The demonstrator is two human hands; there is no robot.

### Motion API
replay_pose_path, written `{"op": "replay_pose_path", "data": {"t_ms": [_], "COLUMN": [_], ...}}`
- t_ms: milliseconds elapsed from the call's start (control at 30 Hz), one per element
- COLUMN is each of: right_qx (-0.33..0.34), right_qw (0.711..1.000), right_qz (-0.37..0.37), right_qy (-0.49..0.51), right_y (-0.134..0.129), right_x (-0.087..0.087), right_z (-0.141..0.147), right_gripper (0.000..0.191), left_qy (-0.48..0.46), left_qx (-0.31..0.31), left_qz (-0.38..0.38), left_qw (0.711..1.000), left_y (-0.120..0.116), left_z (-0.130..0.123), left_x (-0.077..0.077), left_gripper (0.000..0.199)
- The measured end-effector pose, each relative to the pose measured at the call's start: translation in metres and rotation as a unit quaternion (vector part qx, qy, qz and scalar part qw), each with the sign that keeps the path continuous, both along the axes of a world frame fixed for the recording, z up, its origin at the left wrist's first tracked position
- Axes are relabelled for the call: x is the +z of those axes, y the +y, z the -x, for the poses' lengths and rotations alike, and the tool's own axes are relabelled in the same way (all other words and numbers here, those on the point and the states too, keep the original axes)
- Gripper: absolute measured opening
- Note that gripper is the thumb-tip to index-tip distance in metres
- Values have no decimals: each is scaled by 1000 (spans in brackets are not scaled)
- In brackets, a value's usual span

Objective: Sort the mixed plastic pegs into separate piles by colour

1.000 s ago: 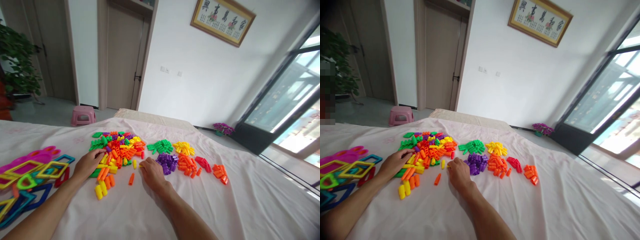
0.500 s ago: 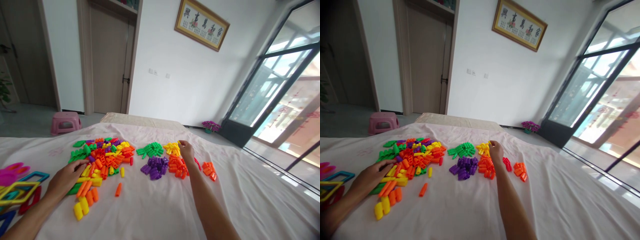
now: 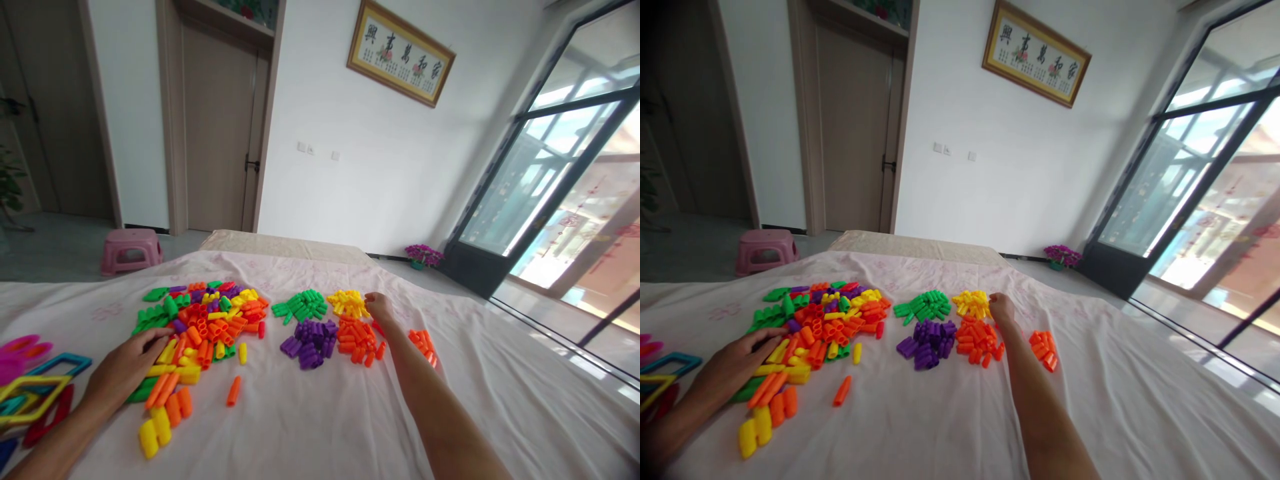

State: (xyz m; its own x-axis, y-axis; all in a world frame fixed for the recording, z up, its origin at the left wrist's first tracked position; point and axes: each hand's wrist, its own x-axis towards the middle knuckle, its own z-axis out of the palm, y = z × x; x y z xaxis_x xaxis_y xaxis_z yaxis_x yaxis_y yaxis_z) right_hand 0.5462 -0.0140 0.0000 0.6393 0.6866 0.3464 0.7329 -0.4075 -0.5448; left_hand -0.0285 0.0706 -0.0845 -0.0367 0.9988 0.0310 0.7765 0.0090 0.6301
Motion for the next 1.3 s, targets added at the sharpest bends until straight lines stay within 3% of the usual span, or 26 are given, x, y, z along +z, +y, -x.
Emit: {"op": "replay_pose_path", "data": {"t_ms": [233, 367, 467, 600, 733, 833, 1100, 1300], "right_qx": [13, 55, 141, 321, 445, 504, 528, 496], "right_qw": [999, 996, 983, 936, 892, 862, 824, 846], "right_qz": [-5, -28, -68, -82, -53, -32, 56, 56], "right_qy": [43, 58, 94, 122, 58, -32, -197, -188], "right_y": [-5, -3, 0, -12, -34, -46, -52, -56], "right_x": [7, 10, 4, -15, -31, -37, -42, -44], "right_z": [6, 29, 68, 148, 225, 259, 279, 283], "right_gripper": [38, 43, 42, 30, 30, 40, 38, 27], "left_qy": [-6, 2, 2, 1, -9, -14, -4, 15], "left_qx": [-8, -4, -11, -13, -20, -19, -8, -8], "left_qz": [-4, -17, -43, -56, -68, -71, -62, -44], "left_qw": [1000, 1000, 999, 998, 997, 997, 998, 999], "left_y": [-1, -9, -14, -14, -12, -13, -17, -18], "left_z": [0, -4, -6, -7, -5, -6, -8, -8], "left_x": [1, 9, 12, 11, 7, 7, 13, 17], "left_gripper": [38, 40, 40, 37, 36, 35, 36, 39]}}
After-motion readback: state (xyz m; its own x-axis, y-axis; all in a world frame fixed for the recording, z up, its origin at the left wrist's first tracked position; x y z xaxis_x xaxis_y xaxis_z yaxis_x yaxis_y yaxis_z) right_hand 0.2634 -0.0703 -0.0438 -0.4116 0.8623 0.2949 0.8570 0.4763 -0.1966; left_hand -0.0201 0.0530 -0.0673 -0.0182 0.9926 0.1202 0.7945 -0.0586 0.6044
